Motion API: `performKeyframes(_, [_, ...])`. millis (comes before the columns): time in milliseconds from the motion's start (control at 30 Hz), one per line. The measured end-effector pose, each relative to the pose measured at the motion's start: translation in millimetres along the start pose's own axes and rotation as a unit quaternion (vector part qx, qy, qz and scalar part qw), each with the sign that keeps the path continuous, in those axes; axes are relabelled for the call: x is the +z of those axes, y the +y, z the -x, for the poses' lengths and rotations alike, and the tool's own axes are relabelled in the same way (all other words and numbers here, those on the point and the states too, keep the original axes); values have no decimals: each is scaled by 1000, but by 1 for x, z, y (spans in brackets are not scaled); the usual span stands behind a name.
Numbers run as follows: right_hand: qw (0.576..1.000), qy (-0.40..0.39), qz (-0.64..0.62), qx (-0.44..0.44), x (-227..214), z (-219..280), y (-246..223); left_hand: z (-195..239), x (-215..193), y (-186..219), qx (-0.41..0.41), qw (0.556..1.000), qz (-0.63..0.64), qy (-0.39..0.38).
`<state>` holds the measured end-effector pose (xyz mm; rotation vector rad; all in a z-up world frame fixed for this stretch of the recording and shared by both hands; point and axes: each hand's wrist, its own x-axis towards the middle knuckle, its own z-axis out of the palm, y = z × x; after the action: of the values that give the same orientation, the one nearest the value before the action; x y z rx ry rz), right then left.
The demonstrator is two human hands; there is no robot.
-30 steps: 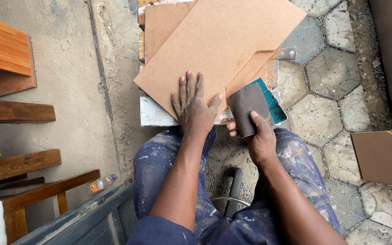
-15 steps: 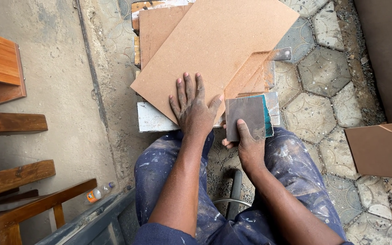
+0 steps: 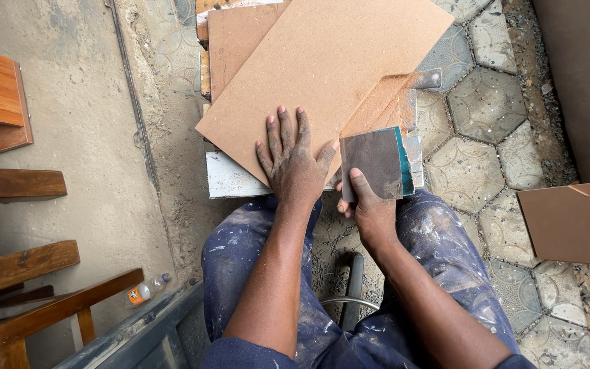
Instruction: The person sands the edges and surfaces of a rectangular wooden board using a sanding block. They hold the board with one hand while rubbing the sanding block back and forth along the edges and flat areas.
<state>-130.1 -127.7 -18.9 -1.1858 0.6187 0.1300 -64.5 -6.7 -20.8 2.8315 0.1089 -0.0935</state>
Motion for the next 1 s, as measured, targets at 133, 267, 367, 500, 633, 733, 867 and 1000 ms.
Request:
performKeyframes(133, [1000,7,-18,4,-2,4,-3,0,1,0,1,1000,1,-3])
performKeyframes(267, [999,-4,-31,15,-1,-1,-5,0,1,-1,2,1000,-8,0])
performKeyframes(367, [1000,2,-20,5,-1,2,-3,0,1,-1,3,1000,-8,0])
performKeyframes(500, [1000,-2,-27,3,-1,-3,1,-1,1,1,-3,1000,-15,-2])
performKeyframes(633, [1000,-2,-9,4,-9,11,-7,-2,1,0,0,1000,-5,-2])
performKeyframes(733, [999,-11,42,-5,-17,11,-16,-1,-5,3,-2,1000,-2,-6])
performKeyframes(867, [998,43,34,-1,-17,16,-40,4,-3,7,-41,983,175,-27])
performKeyframes(1000, [930,8,232,-286,-19,24,-44,26,-20,34,-125,847,496,-143])
